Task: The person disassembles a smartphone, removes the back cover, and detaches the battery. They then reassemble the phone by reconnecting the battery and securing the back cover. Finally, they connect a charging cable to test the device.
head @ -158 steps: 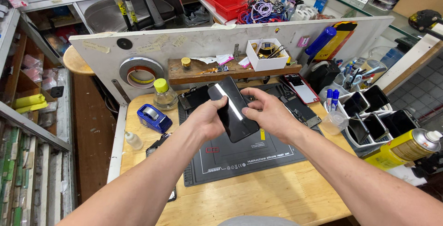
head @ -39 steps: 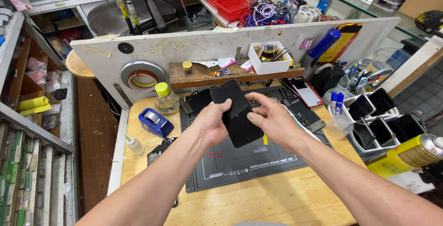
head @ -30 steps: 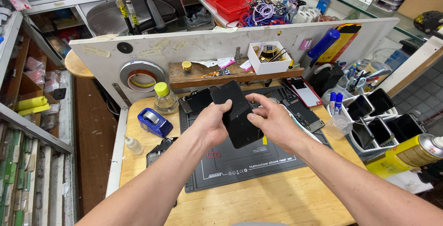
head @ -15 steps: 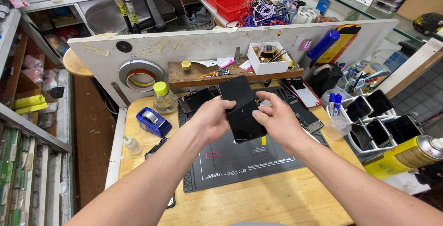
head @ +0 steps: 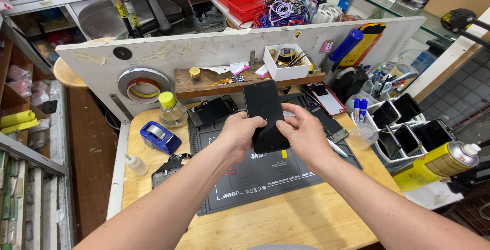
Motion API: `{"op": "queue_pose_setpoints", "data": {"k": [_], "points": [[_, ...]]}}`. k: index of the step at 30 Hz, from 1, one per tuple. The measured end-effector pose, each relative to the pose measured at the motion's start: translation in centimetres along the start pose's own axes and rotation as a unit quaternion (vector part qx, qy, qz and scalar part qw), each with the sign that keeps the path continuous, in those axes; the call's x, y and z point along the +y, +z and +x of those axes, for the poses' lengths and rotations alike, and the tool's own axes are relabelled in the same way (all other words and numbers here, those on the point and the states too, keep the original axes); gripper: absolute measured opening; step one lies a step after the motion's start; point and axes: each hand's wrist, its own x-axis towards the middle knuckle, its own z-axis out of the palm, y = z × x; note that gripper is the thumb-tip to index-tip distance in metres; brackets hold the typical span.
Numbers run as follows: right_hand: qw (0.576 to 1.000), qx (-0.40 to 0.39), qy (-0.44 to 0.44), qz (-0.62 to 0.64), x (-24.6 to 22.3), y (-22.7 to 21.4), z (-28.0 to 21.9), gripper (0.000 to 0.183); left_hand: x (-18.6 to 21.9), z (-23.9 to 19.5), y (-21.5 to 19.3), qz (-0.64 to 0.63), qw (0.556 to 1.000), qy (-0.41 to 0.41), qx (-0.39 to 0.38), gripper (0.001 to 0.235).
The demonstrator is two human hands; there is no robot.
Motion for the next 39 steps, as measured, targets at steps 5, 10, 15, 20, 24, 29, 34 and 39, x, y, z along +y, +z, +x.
{"op": "queue_pose_setpoints", "data": {"k": [5, 10, 15, 20, 24, 29, 34, 39], "points": [[1.0, 0.014, -0.012, -0.011, -0.1, -0.2, -0.4, 0.049, 0.4, -0.1, 1.0, 0.03, 0.999, 0.001, 0.017, 0.025], [1.0, 0.018, 0.0, -0.003, -0.1, -0.8, -0.7, 0.048, 0.3, 0.0, 1.7, 0.031, 0.999, -0.014, 0.014, 0.03], [0.999, 0.03, -0.003, -0.025, 0.1, -0.8, -0.7, 0.048, 0.0, 0.8, 1.6, -0.041, 0.998, -0.055, -0.003, 0.03], [0.999, 0.036, 0.0, -0.007, 0.3, -0.7, -0.6, 0.048, -0.4, 1.4, 2.1, -0.086, 0.995, -0.052, -0.017, 0.032], [0.998, 0.053, 0.009, -0.016, 0.5, -1.2, -0.4, 0.049, -0.2, 1.7, 3.0, -0.082, 0.995, -0.055, -0.012, 0.033], [0.996, 0.082, 0.012, -0.017, 1.1, -2.8, -0.5, 0.049, -0.4, 2.1, 4.7, -0.068, 0.995, -0.057, -0.045, 0.035], [0.995, 0.097, 0.028, -0.015, 1.6, -5.2, -1.7, 0.048, -1.4, 2.9, 7.3, -0.082, 0.99, -0.094, -0.073, 0.03], [0.986, 0.145, 0.071, -0.029, 1.9, -8.0, -3.4, 0.047, -3.2, 4.0, 10.8, -0.054, 0.985, -0.113, -0.116, 0.028]]}}
